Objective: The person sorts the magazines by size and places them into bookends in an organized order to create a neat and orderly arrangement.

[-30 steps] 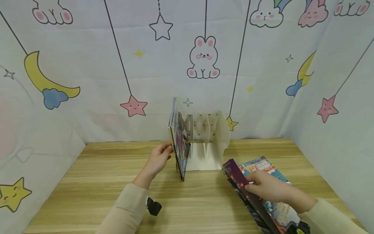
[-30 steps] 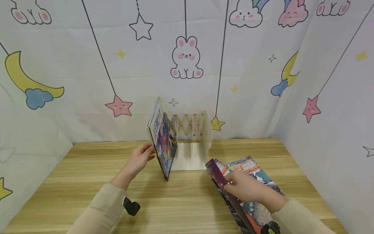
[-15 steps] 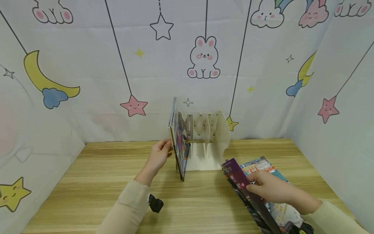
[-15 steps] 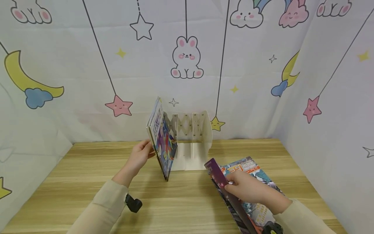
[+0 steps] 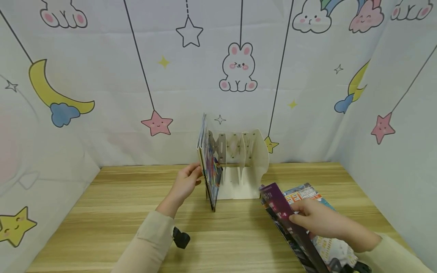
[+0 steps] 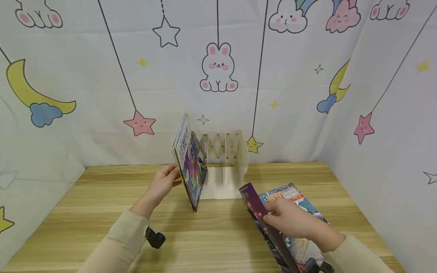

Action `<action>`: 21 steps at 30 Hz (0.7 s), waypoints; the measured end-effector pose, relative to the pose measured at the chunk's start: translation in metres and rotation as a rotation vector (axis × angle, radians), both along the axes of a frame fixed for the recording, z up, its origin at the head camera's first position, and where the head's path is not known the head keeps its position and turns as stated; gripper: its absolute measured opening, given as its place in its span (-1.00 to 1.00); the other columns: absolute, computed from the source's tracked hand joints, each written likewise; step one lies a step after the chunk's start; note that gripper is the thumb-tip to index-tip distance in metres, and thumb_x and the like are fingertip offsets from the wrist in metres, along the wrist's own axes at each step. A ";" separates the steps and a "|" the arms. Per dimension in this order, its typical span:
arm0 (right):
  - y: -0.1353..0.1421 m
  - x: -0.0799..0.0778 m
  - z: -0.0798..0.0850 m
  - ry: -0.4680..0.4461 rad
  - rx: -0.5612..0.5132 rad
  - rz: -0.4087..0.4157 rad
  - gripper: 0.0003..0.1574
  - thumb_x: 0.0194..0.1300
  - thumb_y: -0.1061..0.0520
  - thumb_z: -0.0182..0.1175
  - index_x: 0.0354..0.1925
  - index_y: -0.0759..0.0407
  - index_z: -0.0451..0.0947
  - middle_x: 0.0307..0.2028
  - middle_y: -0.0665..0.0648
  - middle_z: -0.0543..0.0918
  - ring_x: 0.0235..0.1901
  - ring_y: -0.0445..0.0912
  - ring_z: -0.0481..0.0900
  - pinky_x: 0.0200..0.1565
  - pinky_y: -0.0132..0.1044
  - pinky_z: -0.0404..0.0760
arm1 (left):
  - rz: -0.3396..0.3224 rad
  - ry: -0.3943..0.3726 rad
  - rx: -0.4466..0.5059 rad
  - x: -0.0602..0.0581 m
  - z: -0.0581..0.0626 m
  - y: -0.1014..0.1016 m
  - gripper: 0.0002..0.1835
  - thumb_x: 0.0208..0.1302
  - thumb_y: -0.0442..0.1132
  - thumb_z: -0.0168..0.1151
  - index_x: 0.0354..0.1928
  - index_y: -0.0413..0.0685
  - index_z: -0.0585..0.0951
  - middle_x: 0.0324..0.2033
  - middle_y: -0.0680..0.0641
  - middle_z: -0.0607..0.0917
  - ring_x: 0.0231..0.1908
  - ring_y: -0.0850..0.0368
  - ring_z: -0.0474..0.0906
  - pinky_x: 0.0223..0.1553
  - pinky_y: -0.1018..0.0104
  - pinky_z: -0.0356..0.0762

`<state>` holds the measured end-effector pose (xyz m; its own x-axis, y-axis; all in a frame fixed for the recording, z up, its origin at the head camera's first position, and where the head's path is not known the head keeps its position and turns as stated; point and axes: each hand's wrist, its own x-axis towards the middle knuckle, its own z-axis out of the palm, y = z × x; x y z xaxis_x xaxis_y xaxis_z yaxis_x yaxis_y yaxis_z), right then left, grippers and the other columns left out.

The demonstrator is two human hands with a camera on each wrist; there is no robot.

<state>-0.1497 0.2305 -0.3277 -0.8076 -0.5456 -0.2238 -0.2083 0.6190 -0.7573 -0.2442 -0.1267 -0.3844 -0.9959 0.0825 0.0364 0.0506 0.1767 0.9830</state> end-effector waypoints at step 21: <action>0.007 0.011 0.028 0.055 -0.040 0.045 -0.68 0.40 0.17 0.02 -0.51 0.24 0.37 -0.73 -0.17 0.17 -0.77 -0.39 0.14 -0.67 -0.27 0.60 | -0.040 -0.017 -0.006 0.002 -0.001 -0.003 -0.51 0.52 -0.19 -0.22 0.38 -0.26 0.20 0.32 -0.33 0.30 0.28 -0.25 0.31 0.22 -0.01 0.43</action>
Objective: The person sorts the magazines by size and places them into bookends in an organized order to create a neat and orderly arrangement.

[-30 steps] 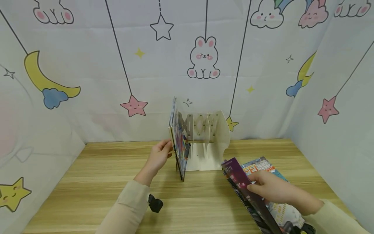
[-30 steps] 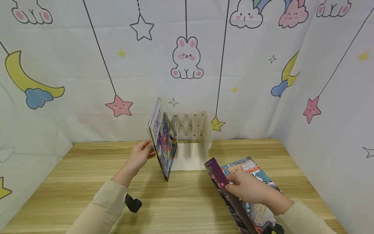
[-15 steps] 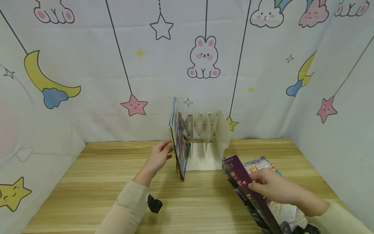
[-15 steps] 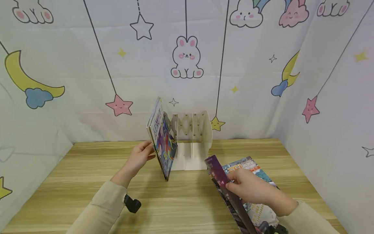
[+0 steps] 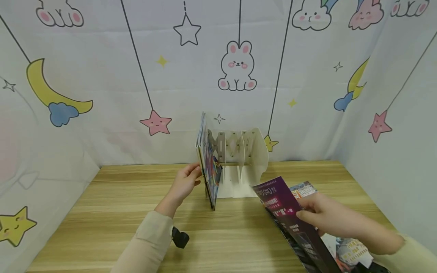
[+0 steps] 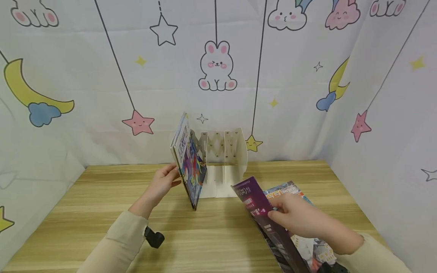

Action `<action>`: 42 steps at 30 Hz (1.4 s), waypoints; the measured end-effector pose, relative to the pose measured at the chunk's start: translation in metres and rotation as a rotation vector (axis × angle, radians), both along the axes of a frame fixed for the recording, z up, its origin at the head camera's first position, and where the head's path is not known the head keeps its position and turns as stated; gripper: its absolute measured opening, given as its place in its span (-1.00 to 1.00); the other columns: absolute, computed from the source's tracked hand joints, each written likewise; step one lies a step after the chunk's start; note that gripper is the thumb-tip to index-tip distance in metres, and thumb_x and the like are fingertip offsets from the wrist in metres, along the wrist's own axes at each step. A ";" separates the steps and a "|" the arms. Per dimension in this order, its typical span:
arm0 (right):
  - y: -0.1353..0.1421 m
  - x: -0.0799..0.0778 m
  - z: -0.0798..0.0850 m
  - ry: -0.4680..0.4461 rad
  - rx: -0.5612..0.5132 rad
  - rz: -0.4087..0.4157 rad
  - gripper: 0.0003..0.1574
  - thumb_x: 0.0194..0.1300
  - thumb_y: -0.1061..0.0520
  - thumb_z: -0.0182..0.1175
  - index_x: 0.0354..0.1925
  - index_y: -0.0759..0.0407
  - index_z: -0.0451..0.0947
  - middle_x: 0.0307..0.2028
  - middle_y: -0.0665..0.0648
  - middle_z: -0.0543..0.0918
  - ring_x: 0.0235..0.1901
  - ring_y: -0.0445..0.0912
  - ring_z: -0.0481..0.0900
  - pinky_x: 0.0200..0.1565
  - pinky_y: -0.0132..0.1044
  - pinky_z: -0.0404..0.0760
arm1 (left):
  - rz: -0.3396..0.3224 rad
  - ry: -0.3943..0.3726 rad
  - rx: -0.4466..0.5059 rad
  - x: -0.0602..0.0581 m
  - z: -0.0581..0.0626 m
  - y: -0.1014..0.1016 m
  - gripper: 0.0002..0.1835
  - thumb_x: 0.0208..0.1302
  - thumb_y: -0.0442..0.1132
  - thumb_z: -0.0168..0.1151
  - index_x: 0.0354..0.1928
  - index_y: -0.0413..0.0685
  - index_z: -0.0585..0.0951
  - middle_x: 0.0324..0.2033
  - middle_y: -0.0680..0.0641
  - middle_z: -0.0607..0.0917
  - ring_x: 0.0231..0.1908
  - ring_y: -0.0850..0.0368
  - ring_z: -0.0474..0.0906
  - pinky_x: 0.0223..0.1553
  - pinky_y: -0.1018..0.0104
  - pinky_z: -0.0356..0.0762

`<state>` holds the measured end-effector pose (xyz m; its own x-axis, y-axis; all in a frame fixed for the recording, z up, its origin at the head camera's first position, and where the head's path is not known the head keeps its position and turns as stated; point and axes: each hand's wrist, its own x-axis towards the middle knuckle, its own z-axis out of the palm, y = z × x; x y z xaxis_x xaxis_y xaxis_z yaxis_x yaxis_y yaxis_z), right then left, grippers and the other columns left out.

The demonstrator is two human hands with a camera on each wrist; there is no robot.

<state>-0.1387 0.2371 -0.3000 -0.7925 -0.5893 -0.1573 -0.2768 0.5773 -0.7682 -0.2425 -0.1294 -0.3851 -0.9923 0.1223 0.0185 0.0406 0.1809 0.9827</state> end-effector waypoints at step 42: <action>-0.013 0.001 0.015 0.035 -0.149 -0.087 -0.62 0.44 0.18 -0.02 0.06 0.42 0.50 -0.21 0.28 0.71 -0.33 -0.20 0.70 -0.49 -0.30 0.70 | -0.009 0.020 0.027 0.001 -0.001 0.000 -0.52 0.51 -0.24 -0.19 0.37 -0.31 0.21 0.34 -0.33 0.28 0.29 -0.25 0.30 0.19 -0.02 0.45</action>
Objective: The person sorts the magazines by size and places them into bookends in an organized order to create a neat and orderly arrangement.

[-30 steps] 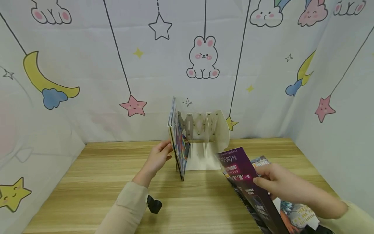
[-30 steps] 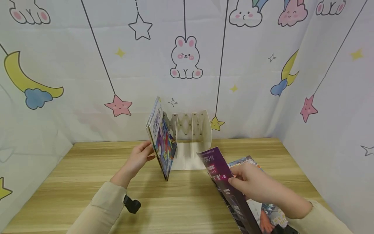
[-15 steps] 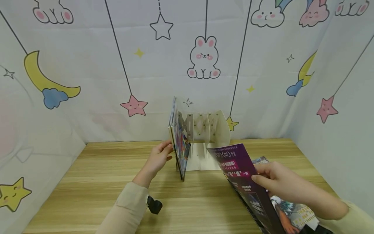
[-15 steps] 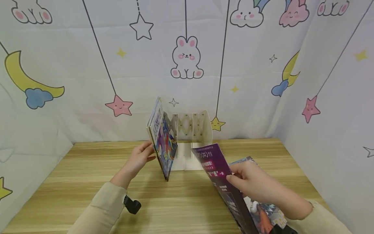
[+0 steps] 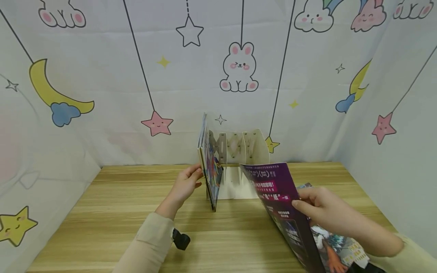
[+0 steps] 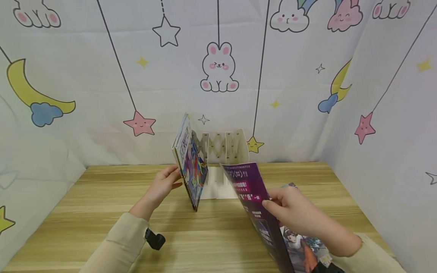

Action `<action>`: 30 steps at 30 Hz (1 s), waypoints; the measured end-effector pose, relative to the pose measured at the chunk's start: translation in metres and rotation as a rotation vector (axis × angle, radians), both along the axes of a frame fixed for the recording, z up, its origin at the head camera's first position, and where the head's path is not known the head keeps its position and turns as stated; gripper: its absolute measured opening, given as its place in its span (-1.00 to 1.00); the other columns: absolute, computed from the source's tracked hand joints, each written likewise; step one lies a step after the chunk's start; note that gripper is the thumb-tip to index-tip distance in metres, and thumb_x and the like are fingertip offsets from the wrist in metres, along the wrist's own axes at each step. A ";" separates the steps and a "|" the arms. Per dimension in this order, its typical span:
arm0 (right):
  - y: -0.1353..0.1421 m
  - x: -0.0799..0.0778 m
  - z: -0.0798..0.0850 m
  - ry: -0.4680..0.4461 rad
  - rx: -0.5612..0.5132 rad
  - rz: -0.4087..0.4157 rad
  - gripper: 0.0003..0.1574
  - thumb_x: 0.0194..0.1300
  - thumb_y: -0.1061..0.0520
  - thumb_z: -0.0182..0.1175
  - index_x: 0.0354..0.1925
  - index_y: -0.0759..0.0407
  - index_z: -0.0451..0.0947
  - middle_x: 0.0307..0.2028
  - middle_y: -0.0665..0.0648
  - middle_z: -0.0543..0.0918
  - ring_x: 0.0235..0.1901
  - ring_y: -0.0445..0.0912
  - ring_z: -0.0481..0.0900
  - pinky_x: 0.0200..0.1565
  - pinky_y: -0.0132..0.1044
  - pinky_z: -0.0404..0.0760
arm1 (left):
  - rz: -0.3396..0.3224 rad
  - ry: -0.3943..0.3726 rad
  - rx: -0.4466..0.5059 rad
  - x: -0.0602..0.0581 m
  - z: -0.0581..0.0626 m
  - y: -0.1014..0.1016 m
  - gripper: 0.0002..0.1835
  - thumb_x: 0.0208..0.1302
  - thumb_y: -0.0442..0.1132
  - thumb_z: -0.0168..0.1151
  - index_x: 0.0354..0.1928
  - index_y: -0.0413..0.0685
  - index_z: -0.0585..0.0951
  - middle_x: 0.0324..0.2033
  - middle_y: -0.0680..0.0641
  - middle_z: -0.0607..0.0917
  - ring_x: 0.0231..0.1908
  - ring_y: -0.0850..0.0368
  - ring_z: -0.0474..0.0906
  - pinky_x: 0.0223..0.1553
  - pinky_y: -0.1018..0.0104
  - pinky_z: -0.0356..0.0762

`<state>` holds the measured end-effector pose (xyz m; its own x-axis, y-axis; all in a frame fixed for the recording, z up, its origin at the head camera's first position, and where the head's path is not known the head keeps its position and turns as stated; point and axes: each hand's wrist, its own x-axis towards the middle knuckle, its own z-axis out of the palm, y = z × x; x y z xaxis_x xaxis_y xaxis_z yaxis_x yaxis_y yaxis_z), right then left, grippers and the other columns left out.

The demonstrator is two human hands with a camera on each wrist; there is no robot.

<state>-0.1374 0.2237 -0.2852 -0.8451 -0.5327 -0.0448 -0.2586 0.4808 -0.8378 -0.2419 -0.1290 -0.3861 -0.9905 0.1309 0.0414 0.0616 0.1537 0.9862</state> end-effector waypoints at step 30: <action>-0.006 0.002 -0.003 0.128 -0.099 -0.088 -0.59 0.46 0.22 -0.05 0.08 0.53 0.45 -0.13 0.43 0.66 -0.34 -0.17 0.72 -0.45 -0.28 0.71 | 0.007 -0.007 0.009 0.002 0.000 0.002 -0.52 0.51 -0.24 -0.19 0.38 -0.28 0.21 0.34 -0.29 0.29 0.29 -0.22 0.30 0.19 -0.03 0.45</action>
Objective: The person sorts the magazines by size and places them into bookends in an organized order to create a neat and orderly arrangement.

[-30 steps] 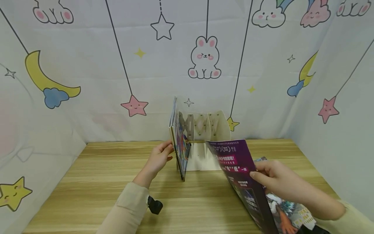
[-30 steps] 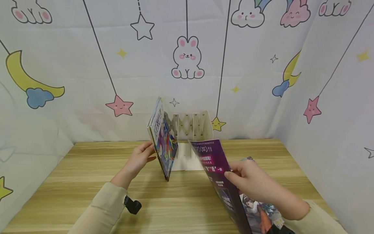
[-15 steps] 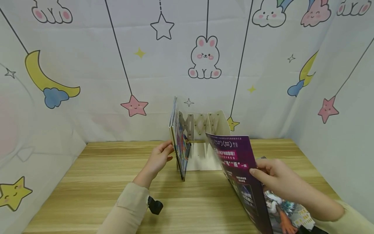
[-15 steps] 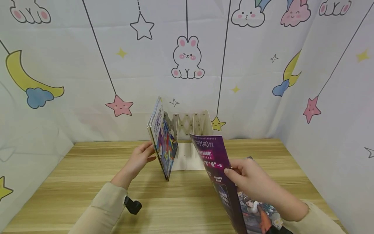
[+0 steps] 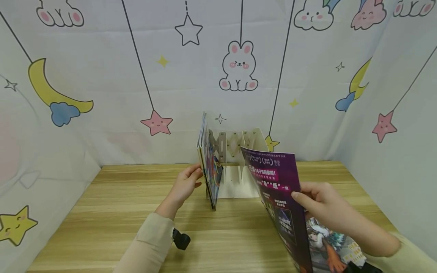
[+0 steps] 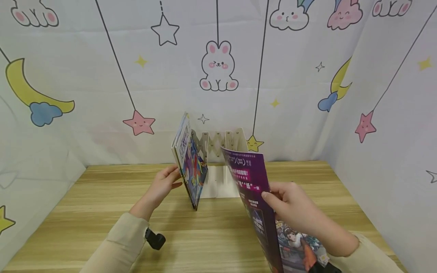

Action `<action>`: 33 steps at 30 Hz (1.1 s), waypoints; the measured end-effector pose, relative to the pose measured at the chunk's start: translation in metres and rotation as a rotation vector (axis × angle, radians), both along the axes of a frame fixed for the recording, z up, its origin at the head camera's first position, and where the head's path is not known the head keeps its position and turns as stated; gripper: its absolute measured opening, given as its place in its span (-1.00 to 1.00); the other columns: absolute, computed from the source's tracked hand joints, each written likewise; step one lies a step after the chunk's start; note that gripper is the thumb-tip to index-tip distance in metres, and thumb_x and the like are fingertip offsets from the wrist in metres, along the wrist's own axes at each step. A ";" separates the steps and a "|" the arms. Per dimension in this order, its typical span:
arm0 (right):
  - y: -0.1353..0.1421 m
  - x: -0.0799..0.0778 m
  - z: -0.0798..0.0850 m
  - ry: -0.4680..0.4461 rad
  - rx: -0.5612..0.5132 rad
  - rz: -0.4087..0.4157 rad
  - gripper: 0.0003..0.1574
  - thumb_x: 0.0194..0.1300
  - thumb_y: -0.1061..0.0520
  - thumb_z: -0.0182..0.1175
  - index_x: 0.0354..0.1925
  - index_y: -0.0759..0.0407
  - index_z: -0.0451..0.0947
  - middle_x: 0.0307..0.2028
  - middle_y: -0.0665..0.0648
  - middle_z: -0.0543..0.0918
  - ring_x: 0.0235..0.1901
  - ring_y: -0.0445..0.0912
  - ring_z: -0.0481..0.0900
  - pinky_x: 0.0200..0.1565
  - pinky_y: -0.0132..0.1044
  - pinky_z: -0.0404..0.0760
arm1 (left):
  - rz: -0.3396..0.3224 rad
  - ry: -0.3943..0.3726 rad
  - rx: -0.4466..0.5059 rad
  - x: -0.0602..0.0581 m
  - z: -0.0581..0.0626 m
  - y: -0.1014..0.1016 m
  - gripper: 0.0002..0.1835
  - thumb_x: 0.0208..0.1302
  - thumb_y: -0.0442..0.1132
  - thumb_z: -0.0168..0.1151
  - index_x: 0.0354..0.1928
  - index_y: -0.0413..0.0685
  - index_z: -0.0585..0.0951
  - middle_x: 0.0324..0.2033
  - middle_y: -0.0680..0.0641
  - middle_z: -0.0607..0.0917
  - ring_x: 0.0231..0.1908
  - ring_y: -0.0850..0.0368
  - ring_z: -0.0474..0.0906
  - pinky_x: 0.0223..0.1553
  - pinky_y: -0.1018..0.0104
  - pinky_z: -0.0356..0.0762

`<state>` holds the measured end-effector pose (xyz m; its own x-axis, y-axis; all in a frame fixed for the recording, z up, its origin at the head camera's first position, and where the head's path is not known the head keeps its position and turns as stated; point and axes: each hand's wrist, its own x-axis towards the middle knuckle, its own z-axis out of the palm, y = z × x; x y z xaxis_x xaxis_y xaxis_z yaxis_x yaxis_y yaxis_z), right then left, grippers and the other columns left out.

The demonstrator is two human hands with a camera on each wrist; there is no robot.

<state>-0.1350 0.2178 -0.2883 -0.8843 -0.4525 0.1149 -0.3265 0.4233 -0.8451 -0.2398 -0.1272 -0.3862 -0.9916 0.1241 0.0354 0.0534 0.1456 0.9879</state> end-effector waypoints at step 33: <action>-0.004 -0.003 -0.003 0.203 0.015 -0.239 -0.65 0.43 0.20 0.00 0.04 0.41 0.54 -0.16 0.39 0.68 -0.41 -0.32 0.68 -0.46 -0.37 0.69 | 0.000 0.008 0.015 -0.001 -0.008 -0.001 -0.52 0.51 -0.23 -0.19 0.38 -0.26 0.22 0.35 -0.28 0.29 0.30 -0.22 0.29 0.20 -0.05 0.44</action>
